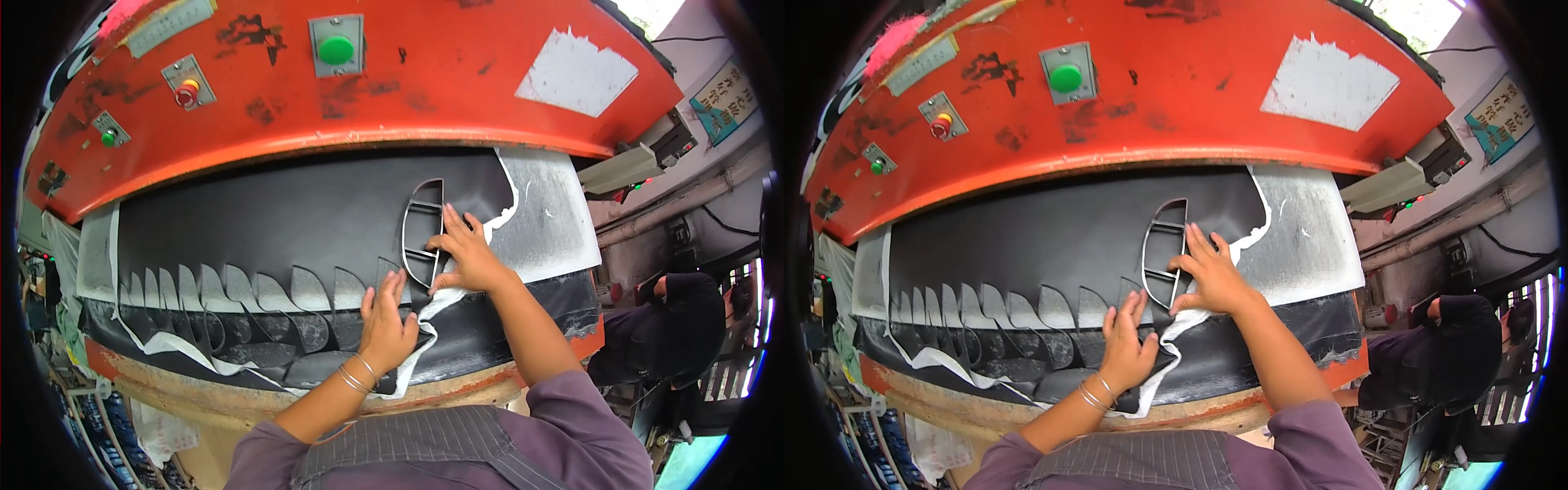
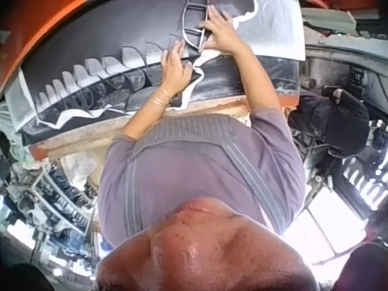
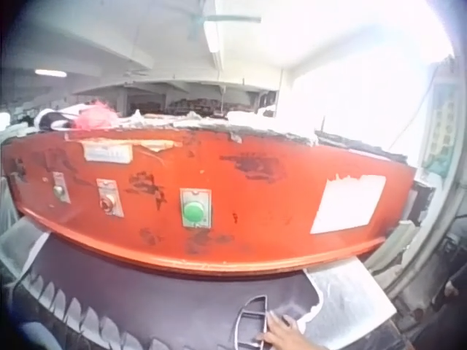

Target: Operating an industrial hydraulic press to die-cut shoe components from a sheet of material.

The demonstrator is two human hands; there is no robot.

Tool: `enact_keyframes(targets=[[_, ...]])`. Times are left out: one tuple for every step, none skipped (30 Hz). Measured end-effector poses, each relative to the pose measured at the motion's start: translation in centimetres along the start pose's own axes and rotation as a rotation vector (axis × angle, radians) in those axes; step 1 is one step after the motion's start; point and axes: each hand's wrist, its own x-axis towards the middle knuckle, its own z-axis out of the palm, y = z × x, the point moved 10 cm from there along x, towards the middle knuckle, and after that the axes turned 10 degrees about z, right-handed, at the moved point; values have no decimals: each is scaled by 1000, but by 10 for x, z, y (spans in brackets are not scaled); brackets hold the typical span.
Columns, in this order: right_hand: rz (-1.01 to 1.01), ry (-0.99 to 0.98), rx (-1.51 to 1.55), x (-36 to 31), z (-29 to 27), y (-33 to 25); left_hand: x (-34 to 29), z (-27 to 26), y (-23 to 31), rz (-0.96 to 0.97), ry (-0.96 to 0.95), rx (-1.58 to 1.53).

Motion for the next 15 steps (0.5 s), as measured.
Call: enact_keyframes(targets=[[0,-2,2,-2,0,0,-1,1,3,21,5,25],[-1,-2,2,-2,-2,-1,0,-3,3,42,16,27],[6,-30,-5,-1,-2,-1,0,-4,1,33,-2,-21],[-14,-25,-13,-2,-7,-15,-3,-7,-2,6,-11,-64],[52,11,19,-3,-19,-21,-1,-18,-9,-16,-32,-176],[115,47,53,-7,-29,-28,-6,-44,-18,-54,49,-327],[124,188,-13,-22,-51,-36,-6,-79,-20,-32,145,-285],[120,208,-37,-36,-52,-40,-3,-123,-17,-3,234,-244],[182,286,36,-50,-61,-40,-5,-166,-24,58,352,-178],[233,369,116,-55,-70,-41,-10,-210,-43,120,502,-174],[214,354,89,-53,-70,-62,-25,-262,-55,126,634,-39],[197,366,90,-48,-71,-83,-43,-309,-84,6,761,-93],[167,375,168,-40,-78,-101,-59,-355,-84,38,850,22],[136,382,243,-30,-86,-117,-75,-392,-93,-17,960,-11],[106,422,296,-21,-104,-141,-94,-431,-93,86,1065,-10]])
